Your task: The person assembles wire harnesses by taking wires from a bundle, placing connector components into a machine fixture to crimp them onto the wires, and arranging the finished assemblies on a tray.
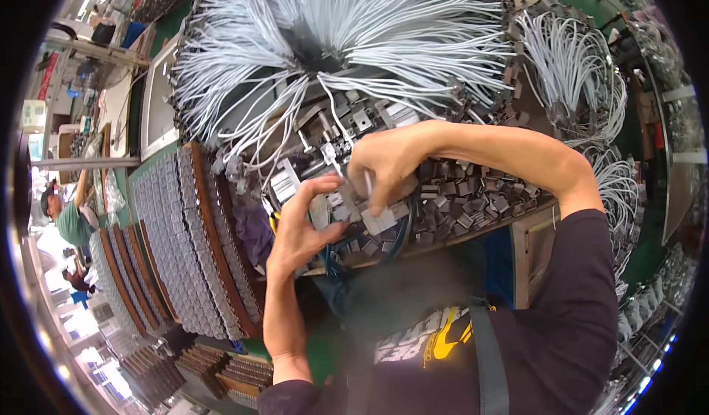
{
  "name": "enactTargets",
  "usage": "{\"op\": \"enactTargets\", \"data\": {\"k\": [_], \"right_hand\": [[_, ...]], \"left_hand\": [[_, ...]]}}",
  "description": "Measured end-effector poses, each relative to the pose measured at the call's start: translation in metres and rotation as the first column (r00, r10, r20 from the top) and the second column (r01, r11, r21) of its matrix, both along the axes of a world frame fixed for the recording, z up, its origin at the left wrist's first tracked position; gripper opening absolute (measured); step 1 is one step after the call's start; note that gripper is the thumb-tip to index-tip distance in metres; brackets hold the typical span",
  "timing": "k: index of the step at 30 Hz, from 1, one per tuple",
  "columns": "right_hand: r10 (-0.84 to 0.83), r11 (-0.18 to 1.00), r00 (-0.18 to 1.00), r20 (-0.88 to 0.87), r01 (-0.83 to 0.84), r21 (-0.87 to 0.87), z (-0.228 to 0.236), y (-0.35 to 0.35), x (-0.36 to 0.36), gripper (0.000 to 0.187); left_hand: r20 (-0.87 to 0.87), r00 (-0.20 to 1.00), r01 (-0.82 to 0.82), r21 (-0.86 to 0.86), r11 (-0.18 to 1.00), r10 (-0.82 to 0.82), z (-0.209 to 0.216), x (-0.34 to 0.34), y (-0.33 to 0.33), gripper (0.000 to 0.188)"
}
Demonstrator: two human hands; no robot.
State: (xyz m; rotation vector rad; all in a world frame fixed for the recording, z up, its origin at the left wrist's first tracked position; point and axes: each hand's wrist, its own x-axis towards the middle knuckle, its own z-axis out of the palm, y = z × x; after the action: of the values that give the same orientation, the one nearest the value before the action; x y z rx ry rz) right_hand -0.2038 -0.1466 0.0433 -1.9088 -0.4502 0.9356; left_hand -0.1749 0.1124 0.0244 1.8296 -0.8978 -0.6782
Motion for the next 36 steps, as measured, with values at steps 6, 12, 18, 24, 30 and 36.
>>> {"op": "enactTargets", "data": {"k": [6,12,18,24,30,36], "right_hand": [[-0.351,0.934,0.795,0.495,0.336,0.123,-0.025,0.015,-0.024,0.031],[-0.302,0.948,0.876,0.376,0.316,0.026,-0.019,0.019,-0.023,0.068],[-0.428,0.903,0.879,0.210,0.411,0.120,-0.025,0.015,-0.034,0.074],[-0.454,0.890,0.861,0.230,0.423,0.173,-0.022,0.015,-0.035,0.074],[-0.440,0.898,0.808,0.392,0.405,0.173,-0.034,0.019,-0.038,0.069],[-0.413,0.910,0.830,0.375,0.371,0.183,-0.038,0.021,-0.037,0.071]], "left_hand": [[-0.206,0.967,-0.160,-0.034,0.987,0.150,-0.033,-0.010,0.002,0.060],[-0.497,0.851,-0.211,-0.034,0.977,0.167,-0.052,-0.008,0.004,0.062],[-0.528,0.829,-0.184,0.054,0.981,0.185,-0.044,-0.005,-0.002,0.062],[-0.515,0.841,-0.156,0.060,0.986,0.164,-0.037,-0.003,-0.006,0.061],[-0.198,0.975,-0.084,0.097,0.992,0.102,-0.029,-0.003,-0.009,0.060],[-0.069,0.992,-0.099,0.115,0.988,0.107,-0.023,-0.018,-0.006,0.058]]}}
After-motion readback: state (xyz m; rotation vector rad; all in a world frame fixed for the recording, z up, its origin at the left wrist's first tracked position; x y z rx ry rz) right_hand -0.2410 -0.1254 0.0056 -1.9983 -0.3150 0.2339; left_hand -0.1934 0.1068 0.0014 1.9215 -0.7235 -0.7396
